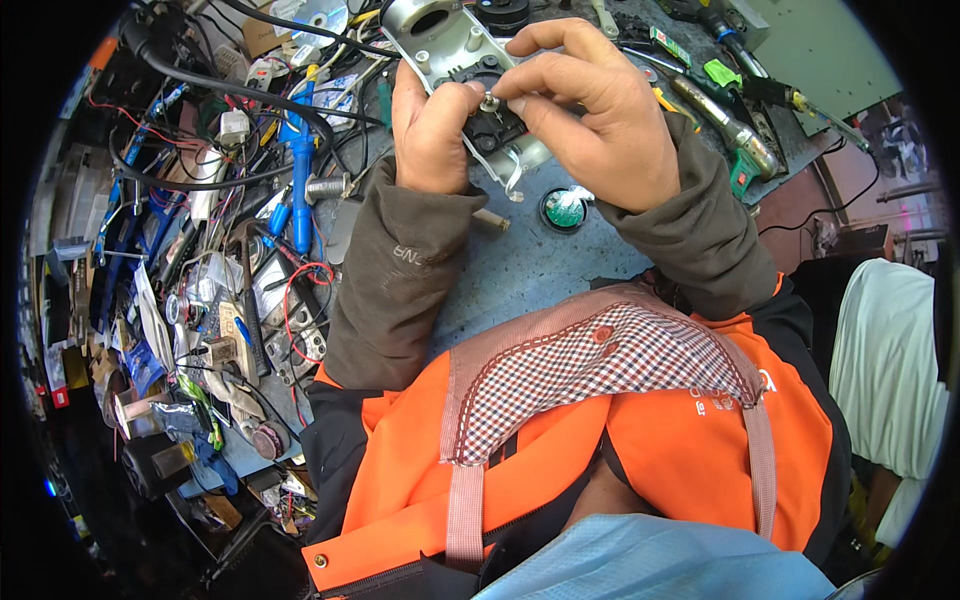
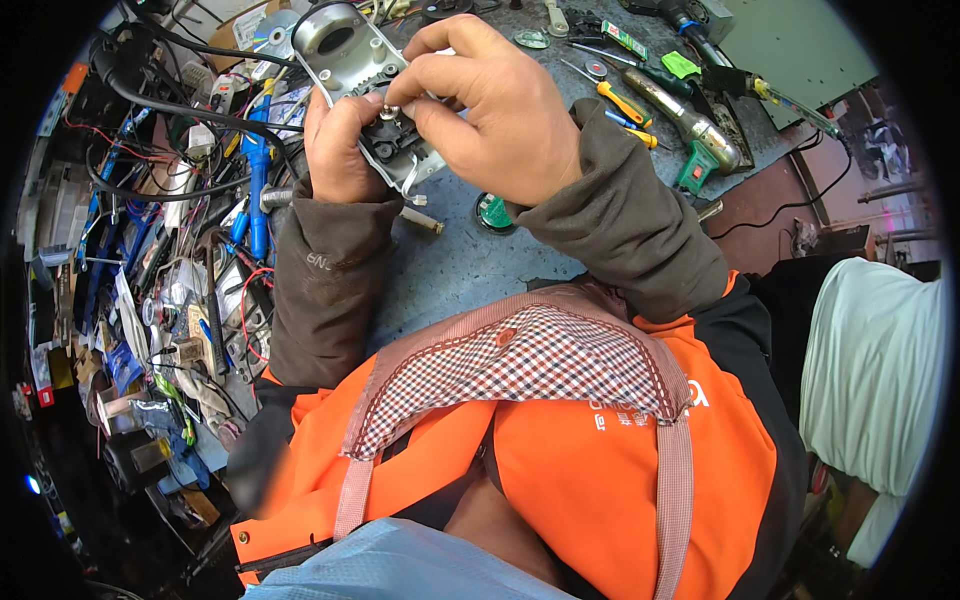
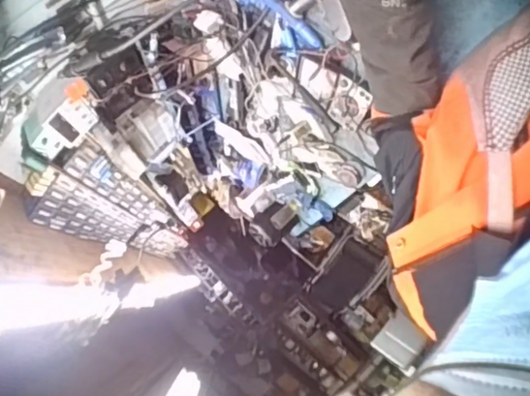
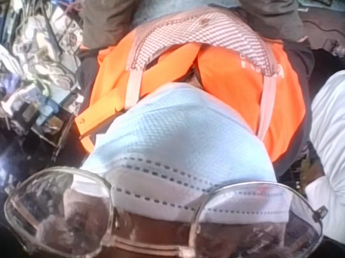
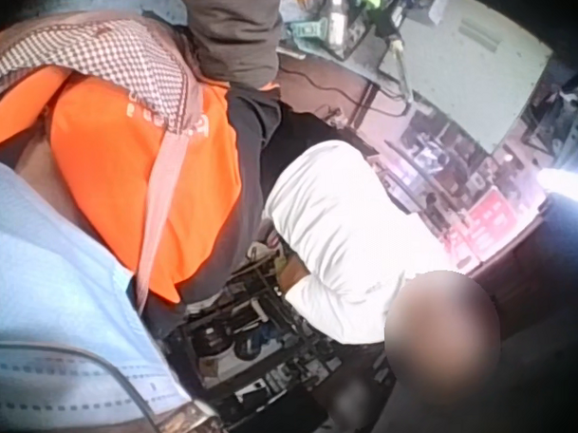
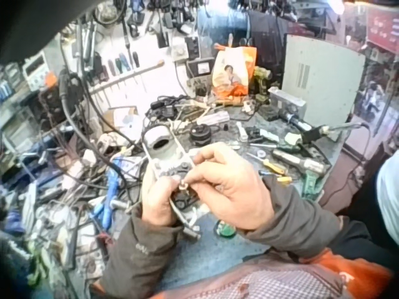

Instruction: The person disassembles a small electronic device, removes a cylindrical component, and manipulates wires and internal parts. They use pliers and a screwdriver to adjust and reassemble the device on a cluttered workbench.

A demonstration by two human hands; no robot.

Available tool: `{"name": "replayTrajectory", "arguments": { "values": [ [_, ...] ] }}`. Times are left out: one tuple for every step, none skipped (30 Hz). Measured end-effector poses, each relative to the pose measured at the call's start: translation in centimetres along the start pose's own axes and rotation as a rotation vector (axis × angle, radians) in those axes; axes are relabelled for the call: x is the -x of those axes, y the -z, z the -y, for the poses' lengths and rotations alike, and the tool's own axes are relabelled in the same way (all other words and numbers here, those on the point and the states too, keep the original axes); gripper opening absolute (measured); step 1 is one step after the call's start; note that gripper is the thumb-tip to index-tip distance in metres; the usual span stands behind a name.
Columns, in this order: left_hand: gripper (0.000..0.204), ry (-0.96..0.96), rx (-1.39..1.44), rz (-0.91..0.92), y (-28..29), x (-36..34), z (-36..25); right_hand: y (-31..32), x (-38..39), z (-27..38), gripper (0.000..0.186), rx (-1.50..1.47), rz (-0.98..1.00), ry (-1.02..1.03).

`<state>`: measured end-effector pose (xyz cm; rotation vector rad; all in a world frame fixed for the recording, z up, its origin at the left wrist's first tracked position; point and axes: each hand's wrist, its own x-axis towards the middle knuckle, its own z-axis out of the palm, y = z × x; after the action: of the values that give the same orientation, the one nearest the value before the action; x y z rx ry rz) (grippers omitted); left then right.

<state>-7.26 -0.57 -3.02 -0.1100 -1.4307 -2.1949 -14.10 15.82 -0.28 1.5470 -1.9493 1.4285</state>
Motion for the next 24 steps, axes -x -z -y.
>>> {"name": "replayTrajectory", "arguments": {
  "values": [
    [0.039,-0.002,0.002,0.004,0.0,0.1,0.1,0.0,0.0,0.3,0.015,0.022,0.005,0.010],
    [0.039,-0.004,0.004,0.007,-0.1,0.2,0.3,0.2,-0.1,0.9,0.015,0.066,-0.001,0.043],
    [0.040,-0.017,0.015,0.021,0.0,0.0,0.5,0.3,-0.5,1.6,0.014,0.107,-0.006,0.076],
    [0.042,-0.025,0.015,0.016,-0.1,0.1,0.4,0.4,-0.6,2.0,0.013,0.149,-0.011,0.109],
    [0.043,-0.033,0.016,0.012,-0.3,0.3,0.2,0.5,-0.4,1.9,0.015,0.120,-0.010,0.074],
    [0.045,-0.040,0.019,0.011,-0.4,0.3,0.1,0.7,-0.2,1.9,0.021,0.096,-0.011,0.038],
    [0.045,-0.051,0.043,0.022,-0.3,0.1,0.3,0.9,-0.2,1.9,0.021,0.084,-0.008,0.011],
    [0.045,-0.049,0.041,0.018,-0.5,0.1,0.2,1.1,-0.2,2.0,0.022,0.074,-0.006,-0.014],
    [0.045,-0.045,0.037,0.013,-0.6,0.2,0.1,1.1,-0.4,2.2,0.017,0.075,-0.001,-0.032],
    [0.045,-0.040,0.034,0.010,-0.7,0.3,0.0,1.0,-0.5,2.4,0.013,0.076,0.004,-0.051],
    [0.045,-0.048,0.012,0.009,-0.5,0.1,0.3,1.1,-0.6,2.1,0.013,0.076,-0.008,-0.033],
    [0.045,-0.066,-0.003,-0.002,-0.2,0.0,0.7,1.1,-0.8,2.3,0.012,0.102,0.020,-0.043],
    [0.045,-0.084,-0.017,-0.014,0.0,-0.1,1.0,1.2,-1.4,2.8,0.012,0.128,0.048,-0.054],
    [0.045,-0.102,-0.031,-0.025,0.0,-0.1,1.2,1.2,-1.9,3.2,0.011,0.154,0.076,-0.065],
    [0.045,-0.105,-0.032,-0.031,-0.2,0.1,1.1,0.8,-1.9,4.2,0.011,0.235,0.044,0.010],
    [0.044,-0.134,-0.069,-0.052,0.1,0.2,1.2,0.3,-1.9,4.4,0.011,0.246,0.020,0.017],
    [0.043,-0.170,-0.072,-0.051,0.3,0.0,1.2,-0.2,-1.8,4.4,0.011,0.256,-0.003,0.026],
    [0.041,-0.205,-0.079,-0.059,0.4,0.0,0.8,-0.7,-1.6,4.6,0.011,0.259,-0.022,0.034],
    [0.028,-0.294,-0.105,-0.083,0.1,-0.4,0.8,-1.0,-1.8,3.1,0.011,0.176,-0.086,0.131],
    [0.021,-0.377,-0.280,-0.086,0.1,-0.5,-0.3,-1.1,-2.0,1.3,0.011,0.092,-0.149,0.229],
    [0.019,-0.387,-0.304,-0.134,1.4,-0.9,-0.1,-0.6,-1.9,1.2,0.011,0.160,-0.194,0.227],
    [0.019,-0.422,-0.374,-0.159,2.3,-1.4,-0.5,0.0,-1.9,1.2,0.009,0.171,-0.240,0.211],
    [0.019,-0.412,-0.393,-0.192,3.5,-1.8,-1.0,0.6,-1.4,1.0,0.007,0.114,-0.268,0.132],
    [0.020,-0.373,-0.363,-0.227,4.6,-2.3,-1.5,1.4,-0.8,0.9,0.006,0.046,-0.277,0.030]
  ]
}}
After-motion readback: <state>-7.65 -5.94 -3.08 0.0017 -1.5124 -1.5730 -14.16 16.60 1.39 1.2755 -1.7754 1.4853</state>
